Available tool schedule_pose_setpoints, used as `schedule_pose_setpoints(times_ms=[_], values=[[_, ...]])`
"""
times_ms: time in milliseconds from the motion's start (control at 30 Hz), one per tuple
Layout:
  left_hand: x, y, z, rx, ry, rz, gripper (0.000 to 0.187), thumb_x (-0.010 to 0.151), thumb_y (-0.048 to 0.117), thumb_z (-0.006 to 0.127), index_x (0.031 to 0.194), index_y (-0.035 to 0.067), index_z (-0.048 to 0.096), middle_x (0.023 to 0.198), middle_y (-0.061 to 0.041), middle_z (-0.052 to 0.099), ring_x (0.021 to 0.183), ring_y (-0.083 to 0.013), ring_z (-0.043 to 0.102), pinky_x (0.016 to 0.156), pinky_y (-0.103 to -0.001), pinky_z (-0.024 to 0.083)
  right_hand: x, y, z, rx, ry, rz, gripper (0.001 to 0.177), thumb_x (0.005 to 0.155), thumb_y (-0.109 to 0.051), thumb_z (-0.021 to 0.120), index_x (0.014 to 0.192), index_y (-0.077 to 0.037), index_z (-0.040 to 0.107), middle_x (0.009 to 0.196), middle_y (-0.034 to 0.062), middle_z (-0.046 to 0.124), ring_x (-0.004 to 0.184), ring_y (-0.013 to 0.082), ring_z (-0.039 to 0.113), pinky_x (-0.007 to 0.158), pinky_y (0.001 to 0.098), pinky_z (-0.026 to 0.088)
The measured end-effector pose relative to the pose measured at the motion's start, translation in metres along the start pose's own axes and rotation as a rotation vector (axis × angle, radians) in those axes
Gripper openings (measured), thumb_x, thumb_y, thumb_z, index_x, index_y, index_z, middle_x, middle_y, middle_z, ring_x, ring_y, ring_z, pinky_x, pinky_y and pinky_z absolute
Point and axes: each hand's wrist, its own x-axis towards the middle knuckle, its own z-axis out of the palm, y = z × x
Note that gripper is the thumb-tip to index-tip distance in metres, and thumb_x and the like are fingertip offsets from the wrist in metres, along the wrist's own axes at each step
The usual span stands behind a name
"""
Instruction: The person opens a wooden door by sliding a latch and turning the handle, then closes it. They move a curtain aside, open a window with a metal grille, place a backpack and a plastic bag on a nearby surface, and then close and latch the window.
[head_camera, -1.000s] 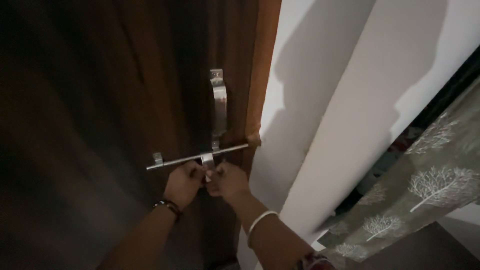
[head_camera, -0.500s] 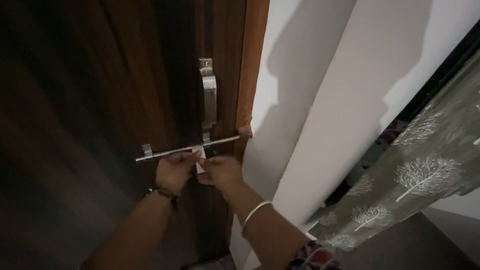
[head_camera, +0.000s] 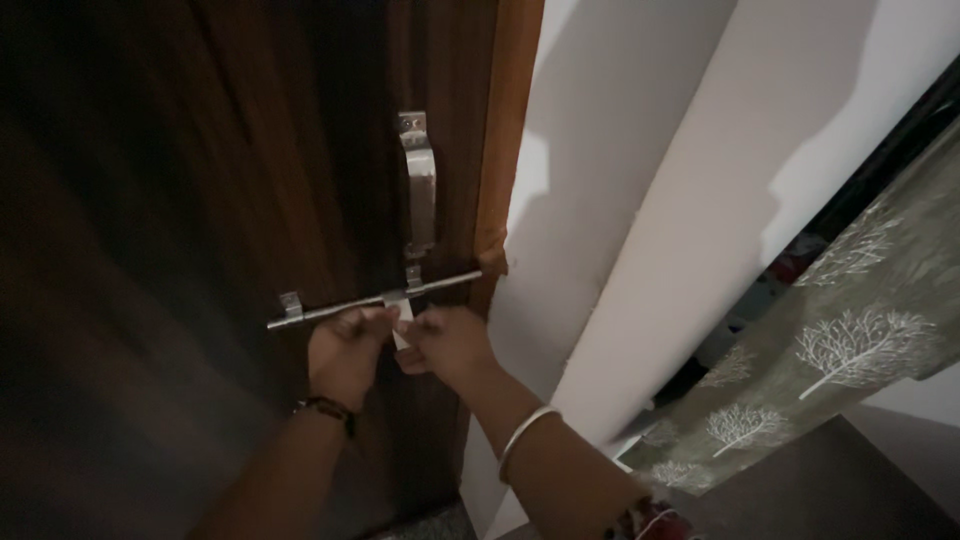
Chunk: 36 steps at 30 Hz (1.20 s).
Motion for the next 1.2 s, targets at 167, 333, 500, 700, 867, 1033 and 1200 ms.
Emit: schedule_pose_setpoints(times_ms=[167,333,500,700,867,1033,1200], values=[[0.0,-0.005,-0.003,0.127,-0.016,0.158,0.025,0.09,0.034,0.073,0.099,0.012,0.082,0.097,-0.007,0.081,0.088,-0.0169,0.074,0.081,-0.033,0.056,-0.006,0.016,0.009,0.009,0.044,-0.098,0.03,0.096,-0.024,0.069,0.103,0.005,0.069,0.091,0.0178,0.074,0.079,0.0238,0.077,0.07,0.0346,0.067],[0.012,-0.007,-0.003,0.179,-0.01,0.044,0.023,0.09,0.026,0.075,0.098,0.005,0.079,0.097,-0.012,0.079,0.088,-0.0225,0.073,0.082,-0.038,0.056,-0.012,0.009,0.015,-0.016,0.099,-0.068,0.026,0.096,-0.021,0.069,0.098,0.005,0.071,0.087,0.0213,0.076,0.072,0.0269,0.077,0.064,0.0365,0.066],[0.015,0.002,-0.004,-0.126,-0.066,-0.143,0.017,0.088,0.016,0.074,0.099,0.003,0.073,0.099,-0.012,0.075,0.088,-0.0244,0.071,0.081,-0.042,0.059,-0.008,-0.022,0.009,-1.116,0.052,-0.295,0.034,0.07,-0.022,0.085,0.099,-0.007,0.078,0.093,0.0163,0.077,0.078,0.0294,0.072,0.076,0.0388,0.058],[-0.008,0.026,-0.008,-0.284,-0.335,-0.283,0.03,0.102,0.033,0.055,0.11,0.009,0.07,0.114,-0.006,0.073,0.102,-0.0178,0.068,0.096,-0.034,0.055,-0.049,-0.018,0.005,-0.671,0.221,-0.202,0.04,0.103,-0.037,0.054,0.1,-0.001,0.071,0.095,0.02,0.073,0.095,0.0394,0.07,0.088,0.0471,0.053],[-0.001,0.019,0.014,-0.677,-0.403,-0.386,0.025,0.105,0.024,0.047,0.113,0.006,0.063,0.103,-0.007,0.066,0.101,-0.0188,0.067,0.092,-0.033,0.058,-0.072,-0.015,-0.01,-0.478,0.491,-0.215,0.039,0.1,-0.04,0.053,0.103,-0.005,0.071,0.096,0.0175,0.073,0.097,0.0392,0.07,0.086,0.0473,0.053],[0.015,0.003,0.019,-0.971,-0.597,-0.359,0.024,0.109,0.028,0.051,0.103,0.007,0.06,0.084,-0.001,0.054,0.074,-0.0118,0.054,0.068,-0.027,0.052,-0.068,-0.041,-0.038,-0.431,0.577,-0.389,0.044,0.1,-0.045,0.052,0.112,-0.006,0.07,0.104,0.0169,0.075,0.101,0.0327,0.072,0.092,0.0431,0.052],[0.007,0.007,0.012,-0.752,-0.475,-0.342,0.013,0.106,0.017,0.047,0.105,0.009,0.057,0.088,-0.002,0.057,0.075,-0.0113,0.053,0.066,-0.027,0.048,-0.051,-0.103,-0.046,-0.433,0.639,-0.688,0.053,0.104,-0.049,0.053,0.123,-0.001,0.066,0.121,0.0184,0.068,0.116,0.0333,0.062,0.1,0.0437,0.045]])
